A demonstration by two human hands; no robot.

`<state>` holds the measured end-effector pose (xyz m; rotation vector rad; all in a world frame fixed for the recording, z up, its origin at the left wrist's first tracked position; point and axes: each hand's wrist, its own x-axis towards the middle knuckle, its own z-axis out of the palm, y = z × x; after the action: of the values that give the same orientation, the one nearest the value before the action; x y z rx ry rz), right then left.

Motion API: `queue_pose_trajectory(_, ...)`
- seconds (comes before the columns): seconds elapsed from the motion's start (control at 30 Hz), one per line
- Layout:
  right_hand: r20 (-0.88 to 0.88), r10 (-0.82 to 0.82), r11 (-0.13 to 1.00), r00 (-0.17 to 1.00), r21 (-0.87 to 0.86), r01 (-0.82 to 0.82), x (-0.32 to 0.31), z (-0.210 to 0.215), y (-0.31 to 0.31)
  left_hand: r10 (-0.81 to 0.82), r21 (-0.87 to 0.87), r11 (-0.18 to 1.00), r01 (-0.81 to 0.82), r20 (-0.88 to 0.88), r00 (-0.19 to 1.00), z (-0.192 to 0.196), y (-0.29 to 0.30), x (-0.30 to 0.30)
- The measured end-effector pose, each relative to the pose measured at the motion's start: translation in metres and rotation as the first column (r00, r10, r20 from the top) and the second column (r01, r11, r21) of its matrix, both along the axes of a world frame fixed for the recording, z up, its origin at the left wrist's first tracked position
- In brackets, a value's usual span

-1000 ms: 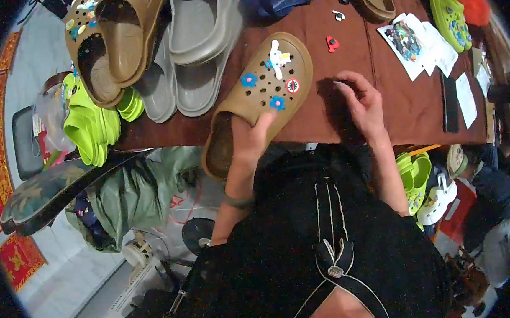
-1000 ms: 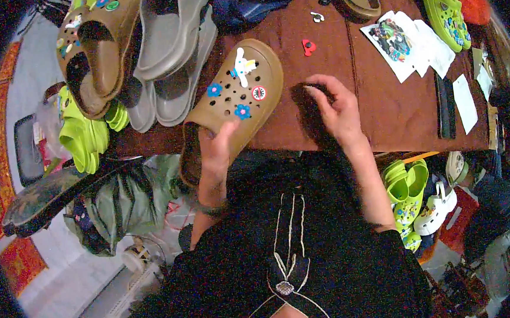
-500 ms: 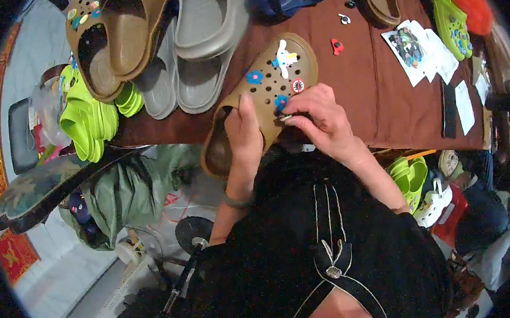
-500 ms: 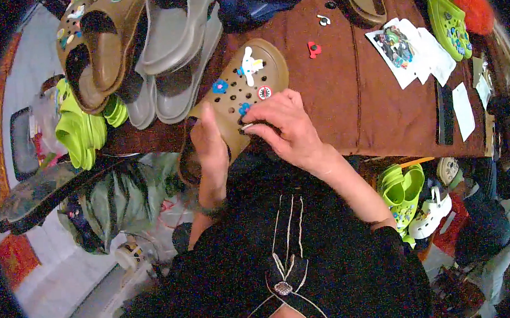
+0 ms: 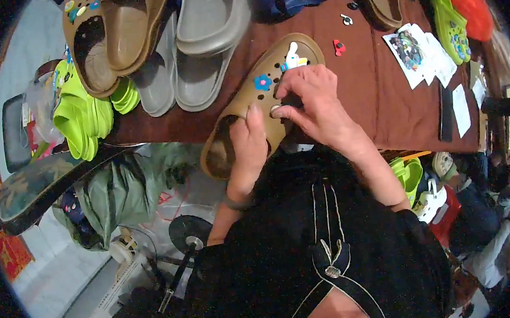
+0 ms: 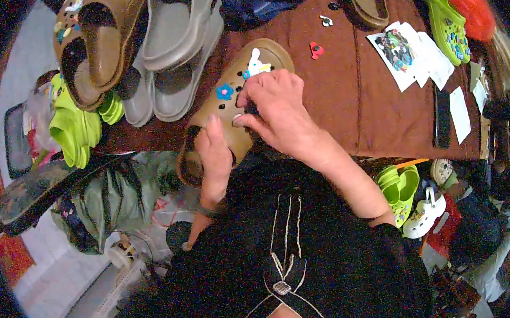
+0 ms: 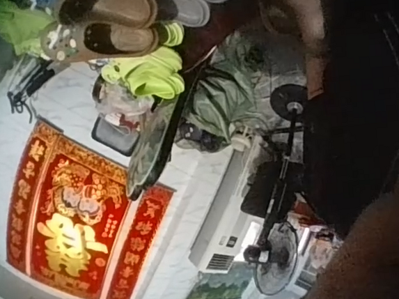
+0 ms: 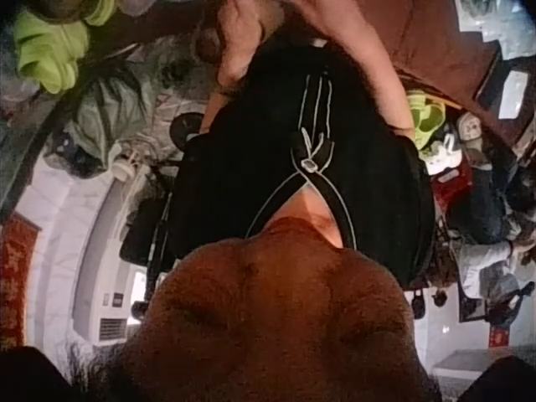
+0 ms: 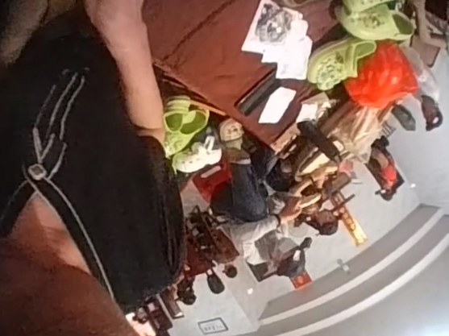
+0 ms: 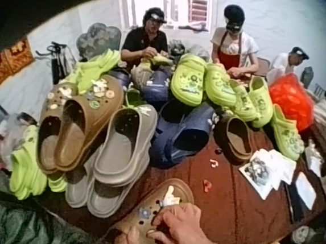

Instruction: Attaching decorative charms to the holes of plastic clogs.

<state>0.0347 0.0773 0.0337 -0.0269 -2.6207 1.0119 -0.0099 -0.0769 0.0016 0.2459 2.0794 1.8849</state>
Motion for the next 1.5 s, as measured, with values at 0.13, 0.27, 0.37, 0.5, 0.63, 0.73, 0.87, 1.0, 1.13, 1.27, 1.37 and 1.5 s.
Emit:
queue_pose_trajectory(0.13, 0.117, -0.013, 0.977, 0.993, 0.213, -0.012, -0.003, 0.010, 0.002, -0.017, 0.014, 1.000, 0.017, -0.018, 1.000, -0.009, -0.001, -0.001)
queue_pose_trajectory(0.27, 0.101, -0.034, 0.930, 0.994, 0.367, -0.006, -0.009, 0.016, 0.000, -0.083, -0.008, 0.996, 0.083, -0.003, 0.997, -0.010, -0.006, 0.002)
queue_pose_trajectory(0.37, 0.151, 0.009, 0.894, 0.989, 0.441, -0.075, -0.012, 0.014, 0.000, -0.110, -0.052, 0.992, 0.111, 0.030, 0.994, -0.008, -0.004, 0.000)
queue_pose_trajectory(0.5, 0.144, -0.005, 0.862, 0.990, 0.503, -0.069, -0.014, 0.003, -0.004, -0.042, -0.022, 0.999, 0.042, -0.014, 0.999, -0.004, 0.002, 0.003)
queue_pose_trajectory(0.63, 0.006, -0.029, 0.933, 1.000, 0.358, 0.025, -0.013, -0.011, -0.004, -0.077, 0.032, 0.996, 0.078, -0.022, 0.997, -0.001, 0.006, -0.005)
queue_pose_trajectory(0.73, -0.066, -0.001, 0.994, 0.998, 0.109, 0.009, -0.006, -0.015, 0.001, -0.080, 0.190, 0.981, 0.045, 0.177, 0.981, 0.005, 0.009, -0.012)
queue_pose_trajectory(0.87, -0.330, -0.004, 0.995, 0.944, 0.095, 0.037, -0.005, -0.033, -0.004, -0.096, 0.334, 0.942, 0.040, 0.154, 0.983, 0.000, 0.008, -0.012)
queue_pose_trajectory(1.0, -0.391, -0.003, 0.972, 0.920, 0.214, 0.094, 0.001, -0.036, -0.010, -0.036, 0.234, 0.972, -0.010, 0.194, 0.980, -0.009, 0.010, -0.017)
queue_pose_trajectory(1.13, -0.368, -0.046, 0.954, 0.929, 0.261, 0.151, 0.007, -0.028, -0.014, 0.011, 0.169, 0.984, -0.050, 0.225, 0.974, -0.002, 0.011, -0.014)
queue_pose_trajectory(1.27, -0.277, -0.046, 0.904, 0.960, 0.398, 0.158, 0.004, -0.019, -0.023, -0.029, 0.116, 0.993, 0.014, 0.127, 0.991, -0.003, 0.009, -0.012)
queue_pose_trajectory(1.37, -0.183, 0.020, 0.820, 0.983, 0.566, 0.089, 0.005, -0.014, -0.033, -0.080, 0.087, 0.993, 0.081, -0.018, 0.997, -0.012, 0.002, -0.014)
queue_pose_trajectory(1.5, -0.038, 0.094, 0.805, 0.995, 0.592, -0.053, 0.013, -0.005, -0.030, -0.116, 0.096, 0.989, 0.115, 0.009, 0.993, -0.010, 0.004, -0.014)
